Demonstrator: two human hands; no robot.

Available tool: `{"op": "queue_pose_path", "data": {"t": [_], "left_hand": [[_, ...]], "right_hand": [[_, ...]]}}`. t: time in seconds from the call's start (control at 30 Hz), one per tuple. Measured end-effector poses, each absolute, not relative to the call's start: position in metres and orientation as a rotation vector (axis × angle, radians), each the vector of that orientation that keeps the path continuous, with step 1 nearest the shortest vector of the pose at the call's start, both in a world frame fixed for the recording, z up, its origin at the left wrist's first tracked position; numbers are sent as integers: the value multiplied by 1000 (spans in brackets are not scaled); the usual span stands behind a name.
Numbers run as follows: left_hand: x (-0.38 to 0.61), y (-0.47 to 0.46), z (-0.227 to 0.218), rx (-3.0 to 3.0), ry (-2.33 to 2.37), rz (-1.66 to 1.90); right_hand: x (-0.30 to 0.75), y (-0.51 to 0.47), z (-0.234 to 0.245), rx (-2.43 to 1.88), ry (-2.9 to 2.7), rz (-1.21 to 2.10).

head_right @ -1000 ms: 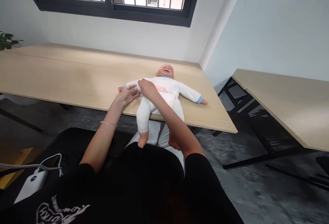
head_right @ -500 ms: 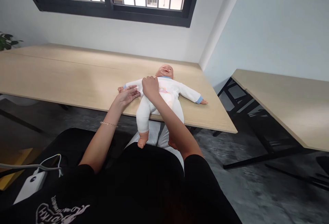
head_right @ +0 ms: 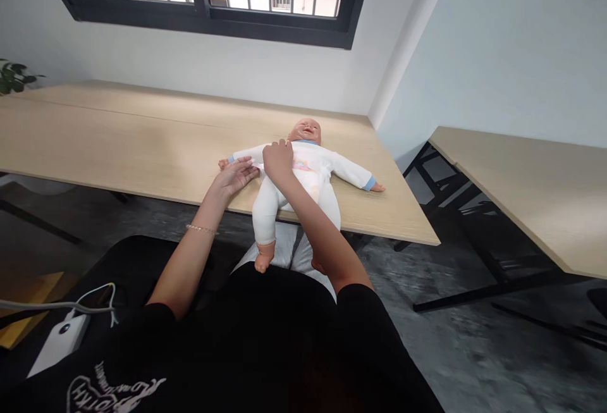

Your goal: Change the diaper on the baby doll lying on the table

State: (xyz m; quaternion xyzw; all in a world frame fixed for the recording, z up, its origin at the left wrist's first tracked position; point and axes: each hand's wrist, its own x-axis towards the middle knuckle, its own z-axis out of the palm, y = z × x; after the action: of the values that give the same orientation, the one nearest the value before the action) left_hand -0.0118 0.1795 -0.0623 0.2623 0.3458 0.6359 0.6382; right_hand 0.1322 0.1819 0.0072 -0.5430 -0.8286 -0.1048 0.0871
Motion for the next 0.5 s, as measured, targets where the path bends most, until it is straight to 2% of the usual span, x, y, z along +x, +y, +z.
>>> {"op": "queue_pose_path", "data": {"t": [0.2, 0.37, 0.5], "left_hand": [[-3, 179, -58, 730, 748, 1431], [12, 180, -51, 783, 672, 1464], [23, 183, -47, 832, 624, 1531]], "right_hand": [[130, 178, 1, -1488, -2825, -59], [131, 169, 10, -1583, -2379, -189], [134, 160, 20, -1556, -2334, -265]]}}
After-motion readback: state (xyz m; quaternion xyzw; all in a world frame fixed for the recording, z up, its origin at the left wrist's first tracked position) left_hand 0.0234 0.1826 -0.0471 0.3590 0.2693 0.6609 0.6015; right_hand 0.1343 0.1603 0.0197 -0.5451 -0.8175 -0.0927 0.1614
